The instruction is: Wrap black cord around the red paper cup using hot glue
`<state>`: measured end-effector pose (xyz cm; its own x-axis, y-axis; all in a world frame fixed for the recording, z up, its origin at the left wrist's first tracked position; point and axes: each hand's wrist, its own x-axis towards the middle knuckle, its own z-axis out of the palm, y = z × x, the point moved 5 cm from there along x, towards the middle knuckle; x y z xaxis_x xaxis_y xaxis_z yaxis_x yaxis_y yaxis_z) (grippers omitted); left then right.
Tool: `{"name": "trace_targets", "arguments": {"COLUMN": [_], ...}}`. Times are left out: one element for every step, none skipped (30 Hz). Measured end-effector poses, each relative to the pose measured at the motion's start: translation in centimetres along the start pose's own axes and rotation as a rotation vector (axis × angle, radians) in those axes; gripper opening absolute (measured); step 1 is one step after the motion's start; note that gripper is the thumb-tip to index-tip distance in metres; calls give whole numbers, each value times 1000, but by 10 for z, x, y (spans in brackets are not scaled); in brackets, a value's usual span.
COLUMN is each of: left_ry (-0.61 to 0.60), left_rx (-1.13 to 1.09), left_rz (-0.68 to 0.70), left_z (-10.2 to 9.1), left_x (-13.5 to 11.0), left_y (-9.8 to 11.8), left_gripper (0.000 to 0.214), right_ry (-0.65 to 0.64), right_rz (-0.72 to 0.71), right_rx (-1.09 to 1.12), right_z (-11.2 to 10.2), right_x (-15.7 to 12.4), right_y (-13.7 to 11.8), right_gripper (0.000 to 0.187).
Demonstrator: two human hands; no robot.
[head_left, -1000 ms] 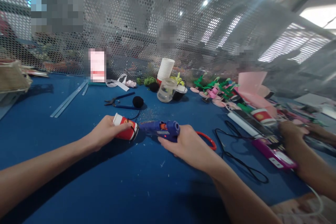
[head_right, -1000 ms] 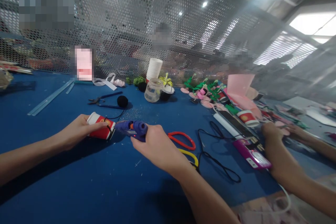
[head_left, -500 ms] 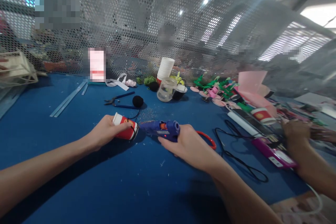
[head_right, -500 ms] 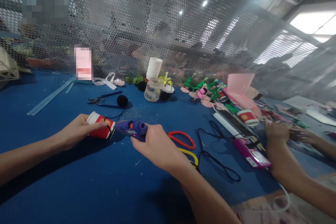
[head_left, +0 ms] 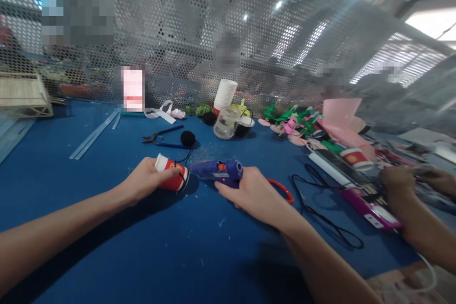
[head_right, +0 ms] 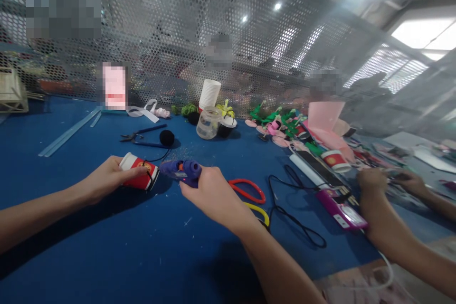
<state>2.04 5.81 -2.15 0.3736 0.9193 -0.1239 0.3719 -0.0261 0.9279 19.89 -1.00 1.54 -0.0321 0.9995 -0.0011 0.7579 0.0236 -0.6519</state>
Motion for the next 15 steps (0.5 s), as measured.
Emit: {"name": "trace_targets", "arguments": {"left_ry": [-4, -5, -3, 1, 6, 10, 10, 7, 2, -3, -6, -4, 0, 6, 10], "left_rx": [-2, -1, 1, 7, 12, 12, 9, 3, -4, -11, -18, -21, -24, -28, -29], "left_rz": [1, 1, 1, -2, -5, -8, -10, -10, -8, -6, -3, -2, -2, -5, -8], "left_z": [0, 0, 0, 0, 0, 0, 0, 0, 1, 1, 1, 1, 1, 1, 1], "left_x": [0, 0, -1, -1, -1, -1, -2, -2, -1, -1, -1, -1, -1, 0, 0], "left_y": [0, 1, 1, 1, 1, 1, 1, 1, 1, 1, 1, 1, 2, 2, 1], "left_gripper": [32, 32, 32, 33, 33, 33, 33, 32, 31, 31, 30, 30, 29, 29, 29], "right_ry": [1, 2, 2, -1, -6, -12, -19, -23, -22, -18, -16, -13, -12, -12, -15], "right_rz": [-6, -14, -20, -22, -19, -12, -4, 2, 8, 13, 17, 23, 28, 32, 31], "right_rx": [-3, -8, -11, -10, -5, 2, 9, 15, 19, 23, 27, 29, 31, 32, 32], "right_z": [0, 0, 0, 1, 1, 1, 1, 1, 1, 0, 1, 1, 1, 1, 2], "right_x": [1, 1, 1, 1, 0, -1, -1, -2, -2, -2, -2, -2, -1, -1, -1], "right_y": [0, 0, -1, -1, -1, -1, -1, 0, 0, 0, 1, 1, 1, 2, 2], "right_gripper": [18, 18, 19, 19, 20, 20, 21, 21, 20, 20, 20, 21, 21, 21, 21]}}
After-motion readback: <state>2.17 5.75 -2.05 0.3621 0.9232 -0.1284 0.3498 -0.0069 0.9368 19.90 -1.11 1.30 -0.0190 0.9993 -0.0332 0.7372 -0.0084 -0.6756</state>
